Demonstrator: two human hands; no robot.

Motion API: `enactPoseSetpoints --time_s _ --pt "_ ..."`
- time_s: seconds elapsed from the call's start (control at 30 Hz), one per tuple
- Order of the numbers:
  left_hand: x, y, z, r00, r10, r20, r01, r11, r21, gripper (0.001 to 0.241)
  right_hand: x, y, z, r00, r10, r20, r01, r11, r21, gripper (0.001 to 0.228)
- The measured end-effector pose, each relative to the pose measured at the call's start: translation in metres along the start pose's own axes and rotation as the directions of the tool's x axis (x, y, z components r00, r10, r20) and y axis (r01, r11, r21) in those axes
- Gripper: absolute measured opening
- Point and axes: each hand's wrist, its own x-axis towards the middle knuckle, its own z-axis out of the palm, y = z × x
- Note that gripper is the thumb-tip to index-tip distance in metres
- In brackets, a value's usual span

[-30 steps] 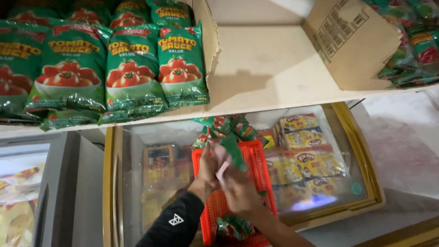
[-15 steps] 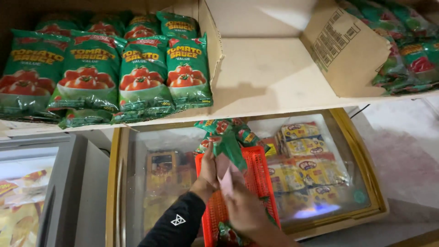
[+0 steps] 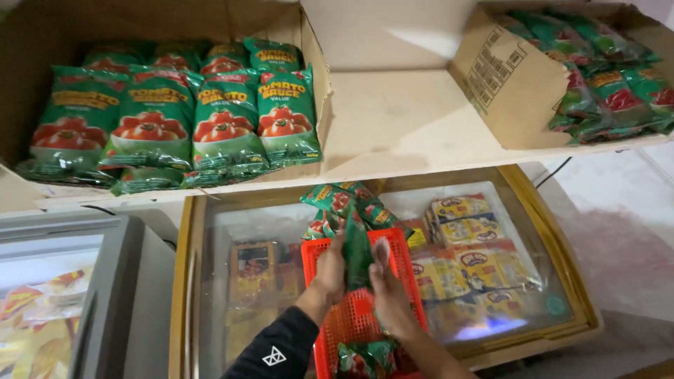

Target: Wiping condiment packets with a cloth and organizing them from a basket into boxes on grocery store shelves.

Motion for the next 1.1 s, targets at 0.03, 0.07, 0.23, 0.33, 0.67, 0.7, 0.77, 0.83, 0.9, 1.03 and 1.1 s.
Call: enactPoseSetpoints --time_s 0.03,0.07,0.23,0.33,0.67,0.7,0.77,0.83,0.9,1.03,1.1 --pt "-0.001 -0.005 0.002 1.0 0.007 -0.001 -0.007 1.0 0.006 0.063 -0.001 0.0 0.005 1.0 -0.006 -0.001 0.006 1.0 0.007 0.047" --pt "0.0 -0.009 0.005 0.998 -0.053 -0.037 0.057 0.99 0.125 0.062 0.001 0.0 0.009 0.943 0.333 0.031 -0.308 0.827 0.47 0.049" --pt "0.044 -0.044 -0.037 0.959 0.144 0.243 -0.272 0.704 0.656 0.056 0.012 -0.024 0.006 0.781 0.602 0.166 -0.419 0.308 0.854 0.039" --pt "0.031 -0.047 -0.043 0.995 0.099 -0.022 -0.086 0.944 0.319 0.034 -0.004 -0.039 -0.002 0.745 0.549 0.38 -0.493 0.069 0.867 0.042" --pt "-0.062 -0.007 -0.007 0.99 -0.093 0.107 0.072 0.98 0.183 0.041 -0.035 -0.068 0.002 0.734 0.446 0.512 -0.496 -0.162 0.853 0.048" --pt "-0.073 0.001 0.005 0.996 0.075 0.058 -0.079 0.994 0.075 0.035 -0.034 -0.078 0.002 0.726 0.467 0.505 -0.504 -0.138 0.853 0.052" --pt "-0.072 0.008 0.001 0.986 0.156 0.055 -0.158 0.987 0.042 0.034 -0.027 -0.086 0.003 0.759 0.375 0.533 -0.528 -0.125 0.84 0.055" --pt "-0.074 0.021 0.002 0.969 0.242 0.055 -0.243 0.97 0.007 0.034 -0.015 -0.094 0.005 0.785 0.273 0.557 -0.551 -0.103 0.828 0.059" --pt "-0.078 0.036 0.007 0.907 0.397 0.144 -0.4 0.916 -0.004 0.035 0.001 -0.099 0.009 0.826 0.077 0.559 -0.551 -0.099 0.828 0.06" --pt "-0.074 0.067 0.007 0.863 0.484 0.146 -0.493 0.869 0.033 0.036 0.056 -0.033 0.029 0.746 0.012 0.665 -0.662 -0.088 0.744 0.073" --pt "-0.072 0.086 0.012 0.817 0.533 0.219 -0.541 0.841 -0.029 0.035 0.104 0.075 0.04 0.592 0.089 0.801 -0.803 -0.013 0.596 0.061"
